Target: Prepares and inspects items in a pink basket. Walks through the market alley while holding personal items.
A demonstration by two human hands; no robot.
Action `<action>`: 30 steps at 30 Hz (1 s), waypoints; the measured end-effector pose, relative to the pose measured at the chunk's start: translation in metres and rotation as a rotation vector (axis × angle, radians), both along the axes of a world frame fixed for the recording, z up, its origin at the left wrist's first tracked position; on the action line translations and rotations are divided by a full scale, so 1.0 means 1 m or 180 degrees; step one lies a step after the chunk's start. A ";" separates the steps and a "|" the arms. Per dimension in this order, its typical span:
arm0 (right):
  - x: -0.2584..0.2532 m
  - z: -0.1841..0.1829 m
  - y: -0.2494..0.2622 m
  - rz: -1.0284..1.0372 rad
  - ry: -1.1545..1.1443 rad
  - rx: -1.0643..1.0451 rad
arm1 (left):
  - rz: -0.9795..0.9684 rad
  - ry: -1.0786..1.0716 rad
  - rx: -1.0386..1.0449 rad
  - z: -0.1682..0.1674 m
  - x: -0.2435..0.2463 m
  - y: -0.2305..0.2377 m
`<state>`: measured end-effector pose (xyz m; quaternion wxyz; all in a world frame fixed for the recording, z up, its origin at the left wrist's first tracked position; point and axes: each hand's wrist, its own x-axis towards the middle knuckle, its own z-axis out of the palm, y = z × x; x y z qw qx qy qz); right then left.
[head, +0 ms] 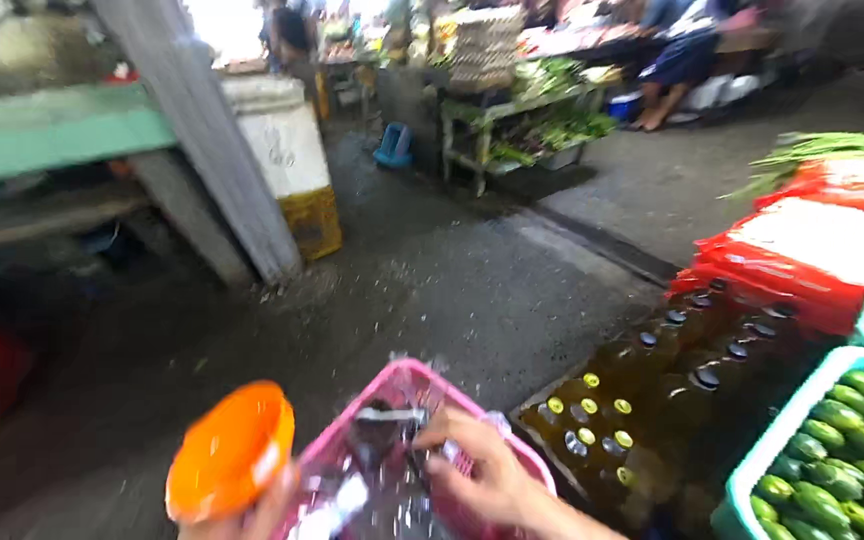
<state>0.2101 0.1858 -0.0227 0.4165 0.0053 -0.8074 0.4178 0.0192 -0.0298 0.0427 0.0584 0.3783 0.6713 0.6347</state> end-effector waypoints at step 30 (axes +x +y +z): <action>0.049 -0.006 0.057 -0.1323 -0.0984 -0.0336 | -0.0274 -0.0011 -0.1197 -0.042 0.036 -0.044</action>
